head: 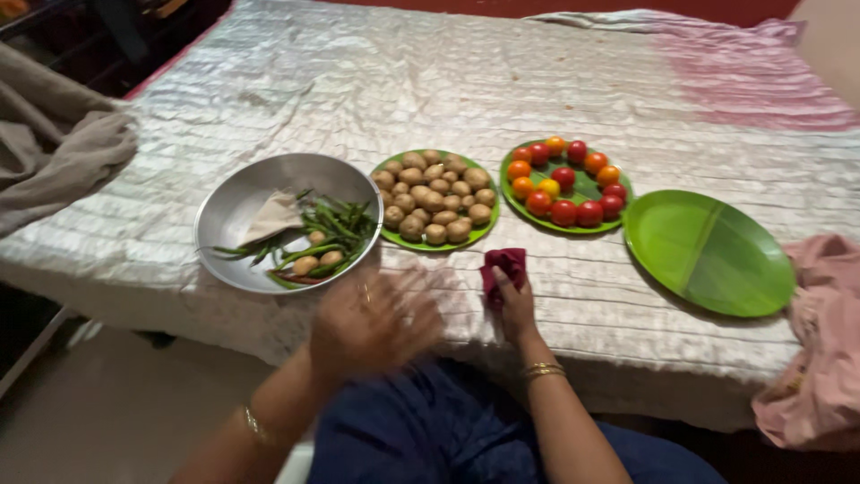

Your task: The person wipes potatoes and green chilies one by one using a red cloth. They pick each item from a metal bowl, rub it with the cloth, and place it on a green plate. The person also briefly wipes a green chili pepper.

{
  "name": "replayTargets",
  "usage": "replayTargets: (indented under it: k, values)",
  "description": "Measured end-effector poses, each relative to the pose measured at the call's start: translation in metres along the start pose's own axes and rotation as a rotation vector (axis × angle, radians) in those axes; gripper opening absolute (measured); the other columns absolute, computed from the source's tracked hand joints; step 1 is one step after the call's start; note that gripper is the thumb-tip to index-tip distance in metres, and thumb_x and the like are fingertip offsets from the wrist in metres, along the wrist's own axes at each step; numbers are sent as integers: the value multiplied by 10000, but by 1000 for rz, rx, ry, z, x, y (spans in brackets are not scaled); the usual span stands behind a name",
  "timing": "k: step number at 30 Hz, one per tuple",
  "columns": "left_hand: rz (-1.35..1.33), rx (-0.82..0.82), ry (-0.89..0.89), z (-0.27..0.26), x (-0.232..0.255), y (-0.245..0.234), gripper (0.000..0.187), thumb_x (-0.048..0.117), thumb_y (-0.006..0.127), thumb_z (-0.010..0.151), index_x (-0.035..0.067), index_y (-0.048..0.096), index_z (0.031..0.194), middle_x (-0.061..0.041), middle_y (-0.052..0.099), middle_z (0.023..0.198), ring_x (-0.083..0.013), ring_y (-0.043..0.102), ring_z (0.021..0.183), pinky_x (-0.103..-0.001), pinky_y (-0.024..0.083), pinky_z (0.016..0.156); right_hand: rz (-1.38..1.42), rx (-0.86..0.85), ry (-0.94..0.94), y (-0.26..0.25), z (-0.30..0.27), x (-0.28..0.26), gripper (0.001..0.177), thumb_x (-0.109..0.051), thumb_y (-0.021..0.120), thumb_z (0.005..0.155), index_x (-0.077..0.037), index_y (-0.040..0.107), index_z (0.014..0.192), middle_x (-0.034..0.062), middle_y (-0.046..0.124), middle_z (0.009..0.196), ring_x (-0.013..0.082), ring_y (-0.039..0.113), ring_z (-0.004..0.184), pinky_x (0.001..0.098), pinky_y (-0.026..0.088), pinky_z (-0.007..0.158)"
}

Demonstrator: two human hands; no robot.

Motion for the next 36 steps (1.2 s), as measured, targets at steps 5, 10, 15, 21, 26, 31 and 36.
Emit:
replayTargets:
  k: [5,10,15,21,26,31,36]
  values:
    - [-227,78,-773,-82,-186,79,284,184,652,920,138,724,1190,-64,730,1064,-284,702,858,-448,541,673,-90,-31,-115,1,7,2,328,-259,714,967,-94,616,1234,-8,651,1065,74,602,900,237,529,773]
    - [-375,-253,-917,-146,-252,177,224,212,666,908,176,759,1109,-79,724,1099,-302,699,956,-446,549,802,-74,-64,-89,8,6,2,321,-234,715,964,-95,601,1230,5,635,1000,98,589,826,260,502,689]
    - [-454,-709,-832,-151,-245,244,328,263,677,833,245,763,1149,-60,754,1123,-269,713,1019,-421,560,858,-154,-36,-84,10,1,-6,303,-236,698,976,-84,603,1221,8,647,994,101,598,821,266,512,691]
    - [-331,-939,-866,-143,-222,260,527,447,761,815,192,675,1268,-115,673,1267,-315,654,1144,-448,534,946,-143,-56,-112,16,-2,-12,318,-228,685,962,-82,600,1231,1,670,1040,88,631,875,249,543,743]
    - [-153,-808,-891,-147,-229,257,752,398,817,719,69,551,1341,-181,558,1365,-354,640,1171,-451,557,936,-168,-51,-95,11,0,-8,306,-228,686,987,-68,610,1236,29,656,986,110,607,810,262,518,675]
    - [-167,-875,-1003,-176,-230,279,690,451,767,795,71,561,1333,-176,589,1350,-386,610,1226,-528,538,951,-104,-56,-111,12,-3,-8,296,-209,677,957,-90,611,1220,0,670,995,85,626,822,238,535,670]
    - [-220,-887,-1062,-190,-234,284,581,395,699,828,63,620,1299,-163,647,1319,-342,660,1185,-519,554,925,-3,-58,-73,8,-1,1,288,-201,704,948,-101,599,1197,10,638,947,108,595,765,269,527,615]
Point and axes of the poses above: each hand's wrist, its own z-axis towards the middle knuckle, its own y-axis out of the palm, x = y × z, the point moved 10 cm from there along z, towards the middle knuckle
